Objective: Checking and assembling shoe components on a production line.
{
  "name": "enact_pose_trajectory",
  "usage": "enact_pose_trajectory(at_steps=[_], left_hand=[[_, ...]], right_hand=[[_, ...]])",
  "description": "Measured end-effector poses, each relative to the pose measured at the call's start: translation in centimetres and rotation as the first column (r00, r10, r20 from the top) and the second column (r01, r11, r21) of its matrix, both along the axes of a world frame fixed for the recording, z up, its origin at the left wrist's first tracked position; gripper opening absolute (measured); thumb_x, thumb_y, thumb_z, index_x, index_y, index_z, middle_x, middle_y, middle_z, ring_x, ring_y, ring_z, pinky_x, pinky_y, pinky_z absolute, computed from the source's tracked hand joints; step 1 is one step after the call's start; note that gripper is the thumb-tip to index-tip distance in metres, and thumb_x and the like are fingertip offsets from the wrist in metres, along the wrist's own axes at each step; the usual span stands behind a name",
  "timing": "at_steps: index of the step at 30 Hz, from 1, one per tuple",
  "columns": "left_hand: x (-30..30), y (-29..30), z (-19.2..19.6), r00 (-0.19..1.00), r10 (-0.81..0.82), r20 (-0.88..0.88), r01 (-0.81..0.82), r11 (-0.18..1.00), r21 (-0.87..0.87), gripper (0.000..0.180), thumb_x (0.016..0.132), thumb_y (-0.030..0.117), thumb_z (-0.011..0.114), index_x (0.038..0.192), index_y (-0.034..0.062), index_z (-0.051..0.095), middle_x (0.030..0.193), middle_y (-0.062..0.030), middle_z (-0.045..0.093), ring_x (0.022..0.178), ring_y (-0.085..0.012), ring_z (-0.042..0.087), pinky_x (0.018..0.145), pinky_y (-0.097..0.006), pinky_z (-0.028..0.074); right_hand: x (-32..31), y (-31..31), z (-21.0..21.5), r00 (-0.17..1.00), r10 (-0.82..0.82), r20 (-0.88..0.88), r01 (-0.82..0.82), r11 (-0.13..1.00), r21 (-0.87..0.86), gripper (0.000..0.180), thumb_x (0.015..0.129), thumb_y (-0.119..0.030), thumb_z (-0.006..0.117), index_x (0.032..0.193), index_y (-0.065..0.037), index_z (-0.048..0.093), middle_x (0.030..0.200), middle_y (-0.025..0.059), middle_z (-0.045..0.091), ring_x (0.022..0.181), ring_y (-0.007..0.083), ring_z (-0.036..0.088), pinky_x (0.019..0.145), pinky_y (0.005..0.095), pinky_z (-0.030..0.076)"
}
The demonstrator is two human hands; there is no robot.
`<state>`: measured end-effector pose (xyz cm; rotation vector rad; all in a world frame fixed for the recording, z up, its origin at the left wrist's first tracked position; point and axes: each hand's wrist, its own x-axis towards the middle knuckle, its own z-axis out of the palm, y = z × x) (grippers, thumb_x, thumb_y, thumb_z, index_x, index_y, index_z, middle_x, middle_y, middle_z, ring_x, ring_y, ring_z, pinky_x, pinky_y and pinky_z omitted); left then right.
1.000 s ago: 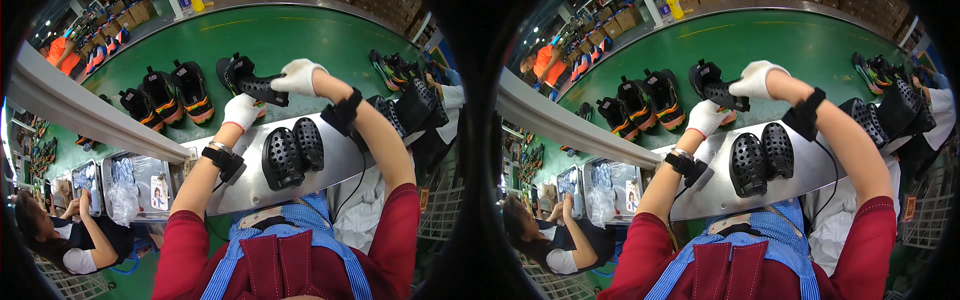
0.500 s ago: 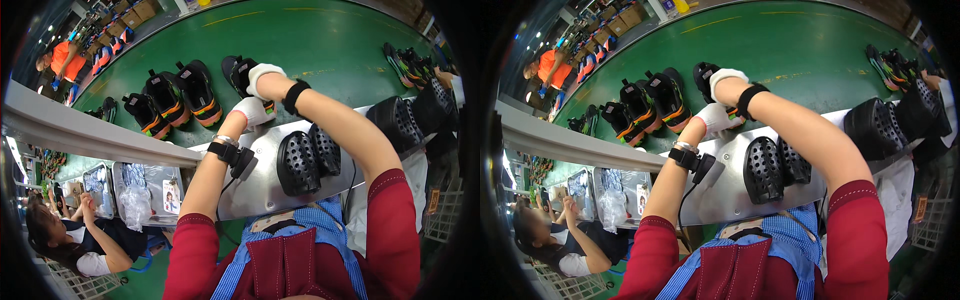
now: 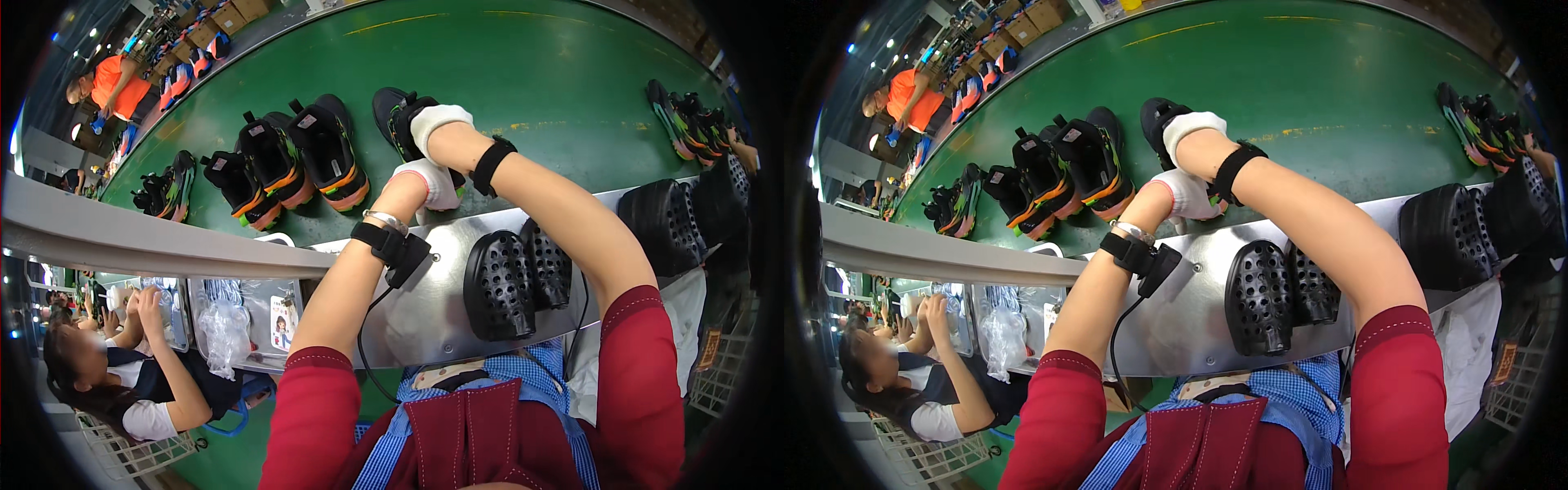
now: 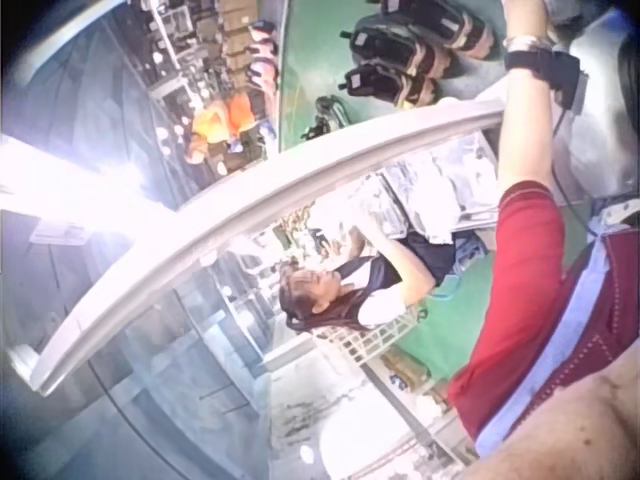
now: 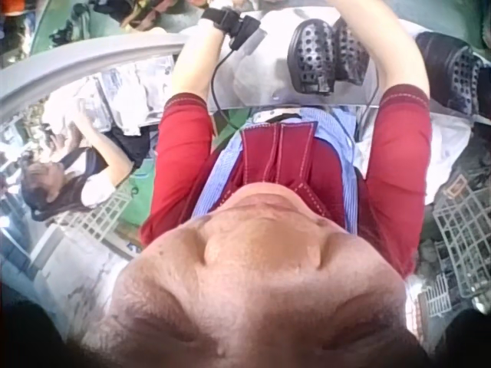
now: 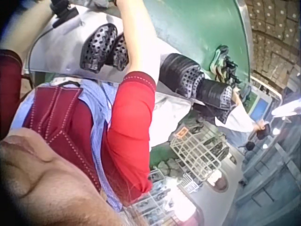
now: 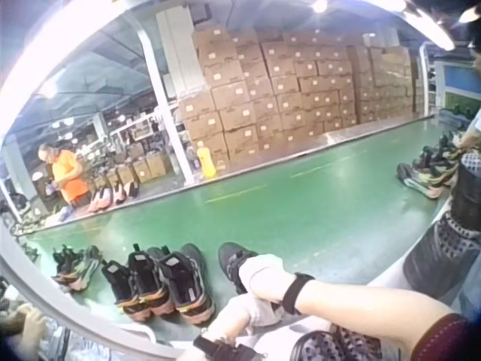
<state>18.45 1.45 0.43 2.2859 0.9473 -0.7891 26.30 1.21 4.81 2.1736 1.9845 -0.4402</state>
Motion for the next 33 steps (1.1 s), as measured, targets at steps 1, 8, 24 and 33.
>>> enact_pose_trajectory(at_steps=[1,8,24,33], left_hand=[[0.0,0.1,0.1,1.0,-0.001,-0.002,0.001,1.0,-0.001,0.05,0.086,0.046,0.054,0.118,0.0078,0.062,0.106,-0.0152,0.068,0.07,-0.0279,0.071,0.076,-0.034,0.054],[0.1,0.1,1.5,0.997,0.029,0.067,-0.022,0.995,-0.1,0.044,0.086,0.04,0.055,0.113,0.0066,0.063,0.104,-0.0127,0.068,0.083,-0.0312,0.069,0.073,-0.035,0.054],[-0.9,-0.1,-0.5,0.971,0.235,0.032,-0.232,0.97,-0.071,0.04,0.076,0.037,0.063,0.095,0.0026,0.067,0.091,-0.0113,0.068,0.066,-0.0235,0.063,0.061,-0.032,0.051],[-3.5,0.5,2.0,0.977,0.204,0.059,-0.212,0.946,0.246,0.056,0.069,0.042,0.074,0.109,0.0037,0.067,0.095,-0.013,0.07,0.081,-0.0264,0.071,0.07,-0.035,0.056]], right_hand=[[0.1,-0.3,0.8,0.995,0.078,0.067,-0.079,0.997,0.013,0.028,0.082,-0.015,0.062,0.11,-0.018,0.067,0.116,0.0064,0.067,0.102,0.0243,0.066,0.084,0.0355,0.054],[0.0,2.7,-2.2,0.999,-0.005,-0.033,0.011,0.985,0.172,0.026,0.085,-0.013,0.057,0.109,-0.015,0.067,0.113,0.0101,0.068,0.1,0.0274,0.067,0.082,0.0381,0.055],[5.5,-8.2,-0.3,0.95,0.155,-0.273,-0.086,0.965,0.248,0.029,0.086,-0.028,0.052,0.101,-0.006,0.066,0.095,0.0189,0.066,0.089,0.0358,0.064,0.08,0.0404,0.05],[12.7,-24.2,1.2,0.966,-0.013,-0.257,0.147,0.846,0.512,0.019,0.089,-0.022,0.055,0.097,-0.007,0.064,0.09,0.0182,0.066,0.086,0.0354,0.064,0.078,0.0405,0.05]])
